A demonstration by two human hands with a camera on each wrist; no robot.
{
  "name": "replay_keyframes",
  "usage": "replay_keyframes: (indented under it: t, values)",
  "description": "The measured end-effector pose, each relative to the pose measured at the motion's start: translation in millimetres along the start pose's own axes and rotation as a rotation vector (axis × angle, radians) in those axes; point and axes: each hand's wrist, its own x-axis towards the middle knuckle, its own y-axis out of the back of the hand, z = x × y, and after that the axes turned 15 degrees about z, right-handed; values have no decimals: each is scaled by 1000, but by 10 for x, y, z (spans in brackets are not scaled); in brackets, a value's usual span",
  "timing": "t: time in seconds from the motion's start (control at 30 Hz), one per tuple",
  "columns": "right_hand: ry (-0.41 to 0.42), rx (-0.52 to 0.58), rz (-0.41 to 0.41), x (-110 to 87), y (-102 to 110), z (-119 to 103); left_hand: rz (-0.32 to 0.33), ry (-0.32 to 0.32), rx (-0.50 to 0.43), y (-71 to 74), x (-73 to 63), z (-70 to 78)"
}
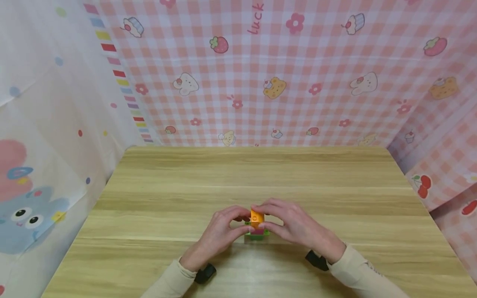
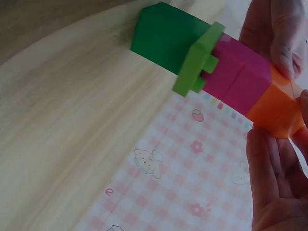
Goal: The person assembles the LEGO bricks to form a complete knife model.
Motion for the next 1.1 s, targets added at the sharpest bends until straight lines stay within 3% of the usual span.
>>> replay_keyframes:
  t: [0.37, 0.57, 0.77, 1.1]
  values:
    - [-100, -61, -8, -40, 7, -61, -3, 14, 28, 17, 7, 26]
    - [-213, -56, 7, -158, 29, -93, -6, 32, 42, -8, -13, 35]
    - [-227, -63, -2, -191, -23, -67, 0, 57, 46, -16, -32, 42]
    - [-459, 77, 20, -118, -56, -1, -4, 200, 84, -15, -92, 39]
